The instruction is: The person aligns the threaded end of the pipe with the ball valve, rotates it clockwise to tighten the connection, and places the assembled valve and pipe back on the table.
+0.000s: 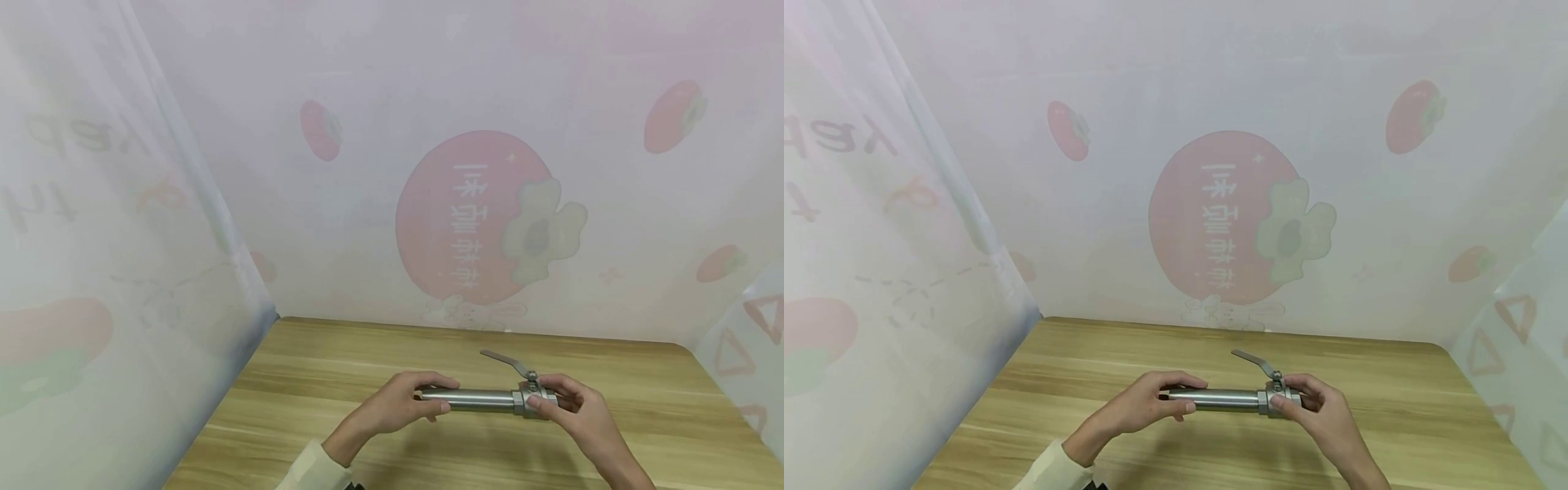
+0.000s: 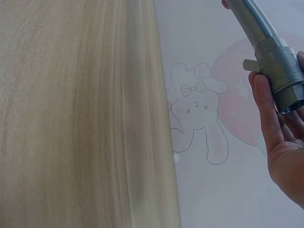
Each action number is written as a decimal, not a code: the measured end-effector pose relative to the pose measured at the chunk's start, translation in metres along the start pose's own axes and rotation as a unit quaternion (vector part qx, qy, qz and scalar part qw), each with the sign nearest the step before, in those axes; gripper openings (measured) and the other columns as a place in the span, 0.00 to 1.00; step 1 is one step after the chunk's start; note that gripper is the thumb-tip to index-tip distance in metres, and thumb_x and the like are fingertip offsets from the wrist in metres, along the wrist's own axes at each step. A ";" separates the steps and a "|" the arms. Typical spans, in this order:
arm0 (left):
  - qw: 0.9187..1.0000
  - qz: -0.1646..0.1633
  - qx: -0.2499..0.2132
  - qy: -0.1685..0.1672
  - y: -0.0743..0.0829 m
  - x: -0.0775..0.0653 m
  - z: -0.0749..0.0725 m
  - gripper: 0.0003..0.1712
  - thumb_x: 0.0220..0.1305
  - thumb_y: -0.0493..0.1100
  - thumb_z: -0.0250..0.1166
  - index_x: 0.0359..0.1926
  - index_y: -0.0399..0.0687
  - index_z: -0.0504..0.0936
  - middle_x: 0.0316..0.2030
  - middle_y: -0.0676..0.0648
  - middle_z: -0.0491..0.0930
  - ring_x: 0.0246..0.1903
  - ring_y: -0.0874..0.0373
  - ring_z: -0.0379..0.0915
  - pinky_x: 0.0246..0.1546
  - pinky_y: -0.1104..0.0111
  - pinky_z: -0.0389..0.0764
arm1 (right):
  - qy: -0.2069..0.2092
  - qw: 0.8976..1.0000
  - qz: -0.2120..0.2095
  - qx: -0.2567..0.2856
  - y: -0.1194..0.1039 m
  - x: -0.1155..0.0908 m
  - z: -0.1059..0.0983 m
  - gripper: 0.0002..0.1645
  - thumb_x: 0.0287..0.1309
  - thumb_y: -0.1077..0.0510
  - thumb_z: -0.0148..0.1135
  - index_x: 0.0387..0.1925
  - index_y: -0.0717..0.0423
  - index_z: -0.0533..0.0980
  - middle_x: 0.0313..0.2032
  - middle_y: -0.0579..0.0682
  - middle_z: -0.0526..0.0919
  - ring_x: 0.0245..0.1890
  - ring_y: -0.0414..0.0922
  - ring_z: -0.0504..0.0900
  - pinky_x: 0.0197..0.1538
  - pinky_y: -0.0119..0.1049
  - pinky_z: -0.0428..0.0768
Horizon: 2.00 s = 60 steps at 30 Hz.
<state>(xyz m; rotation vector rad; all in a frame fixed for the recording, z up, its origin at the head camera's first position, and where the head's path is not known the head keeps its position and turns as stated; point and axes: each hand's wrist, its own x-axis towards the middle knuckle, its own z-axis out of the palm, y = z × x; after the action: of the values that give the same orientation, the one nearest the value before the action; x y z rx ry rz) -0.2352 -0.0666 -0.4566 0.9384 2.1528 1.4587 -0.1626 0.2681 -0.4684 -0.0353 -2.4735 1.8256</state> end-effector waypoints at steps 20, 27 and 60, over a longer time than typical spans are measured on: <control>0.999 0.004 0.031 0.024 0.001 0.000 0.003 0.20 0.70 0.40 0.77 0.60 0.60 0.89 0.55 0.52 0.88 0.44 0.67 0.82 0.42 0.74 0.82 | 0.004 1.000 -0.005 -0.008 -0.001 -0.001 0.000 0.26 0.70 0.52 0.76 0.63 0.59 0.82 0.53 0.44 0.92 0.46 0.41 0.91 0.50 0.34 0.88; 1.000 0.002 0.025 0.013 0.002 0.001 0.003 0.14 0.81 0.48 0.66 0.62 0.60 0.87 0.55 0.52 0.88 0.43 0.65 0.84 0.42 0.71 0.87 | 0.005 1.000 -0.003 -0.006 0.000 0.000 0.001 0.26 0.69 0.53 0.76 0.63 0.59 0.82 0.53 0.43 0.92 0.46 0.41 0.92 0.50 0.34 0.88; 0.998 -0.004 0.054 -0.014 -0.001 0.003 -0.001 0.19 0.76 0.49 0.72 0.64 0.55 0.88 0.55 0.53 0.89 0.44 0.68 0.81 0.47 0.73 0.82 | 0.001 1.000 -0.014 0.007 0.000 -0.001 0.001 0.25 0.69 0.55 0.76 0.61 0.62 0.82 0.50 0.42 0.93 0.45 0.41 0.92 0.49 0.33 0.89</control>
<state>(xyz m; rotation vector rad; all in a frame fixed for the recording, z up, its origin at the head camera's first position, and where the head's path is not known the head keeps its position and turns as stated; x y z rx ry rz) -0.2385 -0.0655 -0.4569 0.9790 2.2316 1.3297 -0.1621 0.2672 -0.4686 -0.0015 -2.4463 1.8319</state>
